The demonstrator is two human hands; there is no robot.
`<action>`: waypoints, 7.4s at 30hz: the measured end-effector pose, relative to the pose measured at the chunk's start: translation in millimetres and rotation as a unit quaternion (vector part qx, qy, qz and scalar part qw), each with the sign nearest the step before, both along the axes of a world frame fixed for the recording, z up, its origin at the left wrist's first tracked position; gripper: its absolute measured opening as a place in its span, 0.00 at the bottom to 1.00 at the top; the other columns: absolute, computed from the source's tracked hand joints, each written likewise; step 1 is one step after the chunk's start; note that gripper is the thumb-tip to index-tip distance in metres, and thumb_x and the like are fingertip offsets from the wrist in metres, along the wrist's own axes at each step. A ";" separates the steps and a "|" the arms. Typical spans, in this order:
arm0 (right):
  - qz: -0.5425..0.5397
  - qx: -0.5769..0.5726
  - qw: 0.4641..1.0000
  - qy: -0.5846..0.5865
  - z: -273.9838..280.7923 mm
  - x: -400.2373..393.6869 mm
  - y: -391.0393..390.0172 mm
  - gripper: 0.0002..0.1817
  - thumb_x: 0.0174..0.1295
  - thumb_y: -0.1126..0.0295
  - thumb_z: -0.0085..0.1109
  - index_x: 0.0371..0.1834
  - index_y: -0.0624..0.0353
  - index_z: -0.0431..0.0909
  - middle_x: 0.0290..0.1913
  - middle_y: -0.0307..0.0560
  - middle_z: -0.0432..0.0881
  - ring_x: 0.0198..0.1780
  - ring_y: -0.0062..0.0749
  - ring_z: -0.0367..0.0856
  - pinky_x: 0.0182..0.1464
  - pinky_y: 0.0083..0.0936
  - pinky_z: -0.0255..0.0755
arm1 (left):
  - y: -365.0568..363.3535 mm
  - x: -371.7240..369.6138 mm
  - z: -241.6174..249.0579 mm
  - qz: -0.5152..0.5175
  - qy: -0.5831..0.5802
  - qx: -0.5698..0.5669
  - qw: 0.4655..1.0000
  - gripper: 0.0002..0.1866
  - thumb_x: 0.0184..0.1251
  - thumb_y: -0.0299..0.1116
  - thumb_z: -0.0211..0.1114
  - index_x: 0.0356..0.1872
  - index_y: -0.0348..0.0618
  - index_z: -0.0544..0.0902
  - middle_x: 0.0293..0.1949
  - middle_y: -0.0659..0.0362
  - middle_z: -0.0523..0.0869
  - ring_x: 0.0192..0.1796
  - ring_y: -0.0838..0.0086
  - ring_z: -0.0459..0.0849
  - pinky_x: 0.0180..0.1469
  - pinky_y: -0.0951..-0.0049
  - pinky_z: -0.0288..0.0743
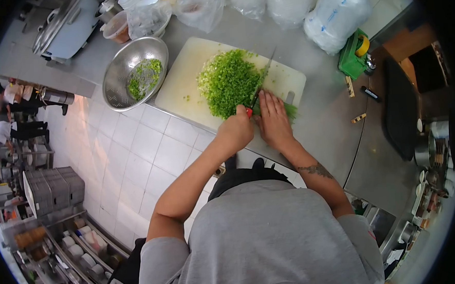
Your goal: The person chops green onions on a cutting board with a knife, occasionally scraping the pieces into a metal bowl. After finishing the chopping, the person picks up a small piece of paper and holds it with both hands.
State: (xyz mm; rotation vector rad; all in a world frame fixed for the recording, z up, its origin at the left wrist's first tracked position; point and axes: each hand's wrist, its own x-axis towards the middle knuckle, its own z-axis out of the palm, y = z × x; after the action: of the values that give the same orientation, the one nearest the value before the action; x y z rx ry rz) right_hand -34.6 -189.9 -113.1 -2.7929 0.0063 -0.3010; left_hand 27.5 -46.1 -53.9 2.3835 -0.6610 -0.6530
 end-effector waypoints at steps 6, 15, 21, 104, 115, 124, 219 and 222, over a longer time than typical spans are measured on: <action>-0.001 0.002 1.000 -0.020 -4.3 0.9 -3.4 0.39 0.67 0.62 0.53 0.73 0.76 0.48 0.73 0.68 0.55 0.76 0.56 0.51 0.76 0.47 0.44 | 24.1 -17.5 29.7 -0.012 -0.004 0.014 1.000 0.16 0.70 0.34 0.56 0.42 0.28 0.64 0.23 0.33 0.81 0.29 0.39 0.83 0.34 0.47 0.77; 0.002 -0.001 1.000 -0.018 -1.9 0.8 -1.6 0.37 0.67 0.66 0.54 0.73 0.75 0.49 0.73 0.67 0.55 0.75 0.56 0.52 0.76 0.47 0.45 | 25.9 -26.2 6.5 -0.022 -0.011 0.026 0.999 0.16 0.69 0.34 0.55 0.44 0.29 0.64 0.26 0.31 0.81 0.31 0.36 0.82 0.36 0.44 0.76; 0.012 0.005 1.000 -0.005 1.1 1.9 -5.5 0.40 0.64 0.64 0.57 0.73 0.74 0.50 0.73 0.67 0.56 0.75 0.56 0.52 0.76 0.47 0.45 | 5.8 5.8 6.6 0.008 0.097 -0.044 0.994 0.16 0.70 0.35 0.56 0.43 0.32 0.63 0.22 0.39 0.81 0.18 0.52 0.82 0.19 0.57 0.75; -0.041 -0.019 0.999 -0.008 1.4 -13.3 -6.4 0.34 0.68 0.63 0.52 0.73 0.69 0.56 0.74 0.60 0.58 0.76 0.50 0.54 0.74 0.50 0.46 | 40.3 -45.0 31.2 -0.032 0.019 0.069 0.997 0.16 0.69 0.34 0.57 0.44 0.32 0.63 0.24 0.33 0.81 0.30 0.39 0.83 0.34 0.44 0.75; -0.047 -0.016 0.998 -0.025 -3.7 -13.1 -9.8 0.32 0.67 0.65 0.52 0.72 0.67 0.58 0.72 0.57 0.62 0.75 0.45 0.57 0.74 0.49 0.47 | -3.9 1.3 18.7 -0.022 0.045 0.013 0.999 0.16 0.69 0.34 0.55 0.44 0.28 0.64 0.24 0.33 0.81 0.28 0.39 0.82 0.34 0.47 0.76; -0.051 -0.020 0.998 -0.012 -1.0 -12.7 -8.2 0.33 0.69 0.65 0.51 0.74 0.66 0.54 0.73 0.56 0.61 0.76 0.45 0.55 0.75 0.48 0.47 | 29.4 -39.7 35.2 -0.035 0.026 0.070 0.997 0.16 0.68 0.34 0.56 0.43 0.30 0.64 0.25 0.33 0.82 0.32 0.38 0.83 0.36 0.45 0.76; -0.068 0.000 0.998 0.009 -5.3 -15.2 -8.6 0.34 0.69 0.63 0.50 0.75 0.64 0.54 0.76 0.53 0.57 0.78 0.42 0.52 0.76 0.49 0.43 | -0.1 -4.8 32.4 -0.039 0.026 0.040 0.998 0.16 0.70 0.35 0.56 0.43 0.30 0.64 0.23 0.35 0.82 0.25 0.44 0.84 0.30 0.50 0.77; -0.062 -0.007 0.998 0.004 -5.8 -15.8 -9.3 0.34 0.69 0.63 0.50 0.75 0.64 0.54 0.76 0.54 0.57 0.78 0.42 0.51 0.76 0.49 0.43 | 13.1 -21.8 41.9 -0.046 0.022 0.060 0.997 0.16 0.70 0.34 0.56 0.43 0.31 0.64 0.24 0.35 0.82 0.28 0.42 0.84 0.32 0.49 0.77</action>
State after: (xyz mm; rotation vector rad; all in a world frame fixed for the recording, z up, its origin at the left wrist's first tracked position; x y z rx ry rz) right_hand -50.4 -199.1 -119.0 -2.8132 0.1814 -0.3225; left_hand 5.7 -33.0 -12.0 2.4520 -0.7358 -0.8030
